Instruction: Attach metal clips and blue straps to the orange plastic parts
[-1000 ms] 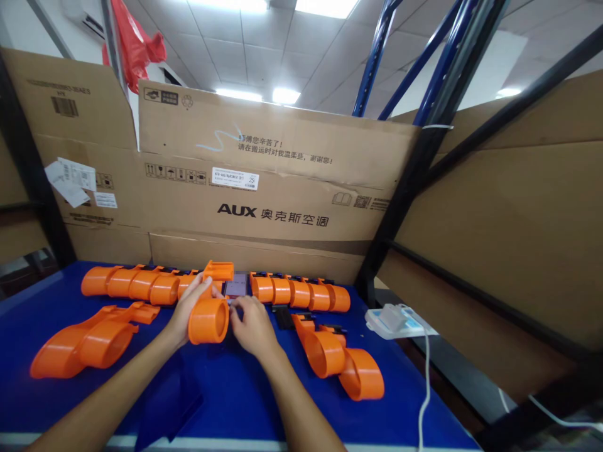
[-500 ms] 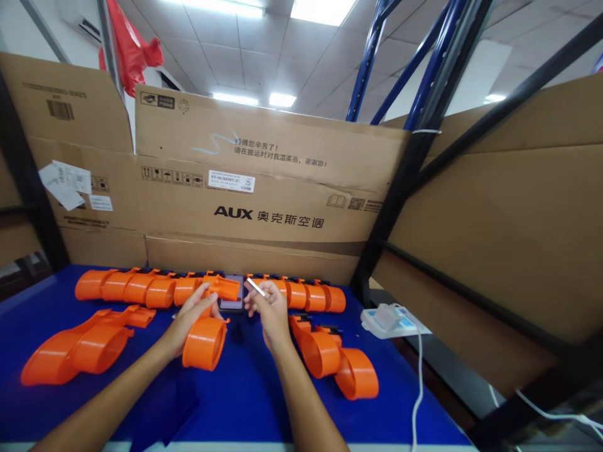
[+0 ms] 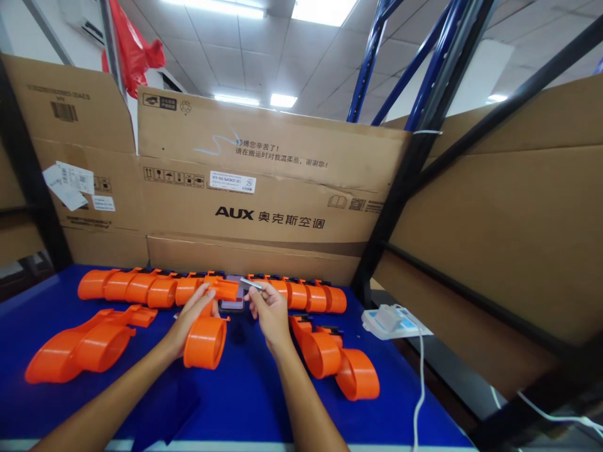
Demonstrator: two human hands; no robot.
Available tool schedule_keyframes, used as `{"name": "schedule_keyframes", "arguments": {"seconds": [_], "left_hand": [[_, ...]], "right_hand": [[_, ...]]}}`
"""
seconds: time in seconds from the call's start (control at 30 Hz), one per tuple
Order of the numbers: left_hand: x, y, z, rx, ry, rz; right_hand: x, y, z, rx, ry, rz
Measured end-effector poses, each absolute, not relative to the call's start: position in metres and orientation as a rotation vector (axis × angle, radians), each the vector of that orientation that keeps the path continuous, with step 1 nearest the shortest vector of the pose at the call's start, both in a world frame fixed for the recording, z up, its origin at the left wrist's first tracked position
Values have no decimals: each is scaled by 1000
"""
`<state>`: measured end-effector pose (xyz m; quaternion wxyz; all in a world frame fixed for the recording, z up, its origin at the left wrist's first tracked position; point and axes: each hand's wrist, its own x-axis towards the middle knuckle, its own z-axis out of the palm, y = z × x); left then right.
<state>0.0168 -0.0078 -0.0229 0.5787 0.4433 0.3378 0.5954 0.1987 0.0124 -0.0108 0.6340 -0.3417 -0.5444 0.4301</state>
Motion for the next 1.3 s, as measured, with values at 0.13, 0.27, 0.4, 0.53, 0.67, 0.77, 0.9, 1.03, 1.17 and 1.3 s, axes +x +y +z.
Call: {"name": "schedule_keyframes", "arguments": {"seconds": [0.13,0.27,0.4,0.53,0.67,0.77,0.9,1.03,1.17,1.3], "left_hand": [[18,-9,-21,1034,790,1390],[19,-11,-18,1049,782,1401],[18,-12,-15,1112,790,1370],[17,-13,-15,1160,787,1351],[16,-13,-17,1169,789,1333],[17,-12,-18,1168,786,1345],[20,-9,-22,1180,779,1350],[21,-7,-28,1242,802,1344],[22,-6,-31,1257,816,1315],[21,-4,-29,1233,827,1329]], "right_hand": [[198,10,-11,-807,-1271,981],[200,9,-10,-837,-1273,990],[204,9,-7,-832,-1274,1039],[206,9,-5,-822,-1286,1094],[208,8,-5,-835,-1325,1065],[211,8,-3,-850,-1401,952],[215,8,0,-843,-1487,854],[213,7,-2,-849,-1504,851],[205,10,-9,-844,-1485,856],[204,15,-13,-854,-1392,831]]}}
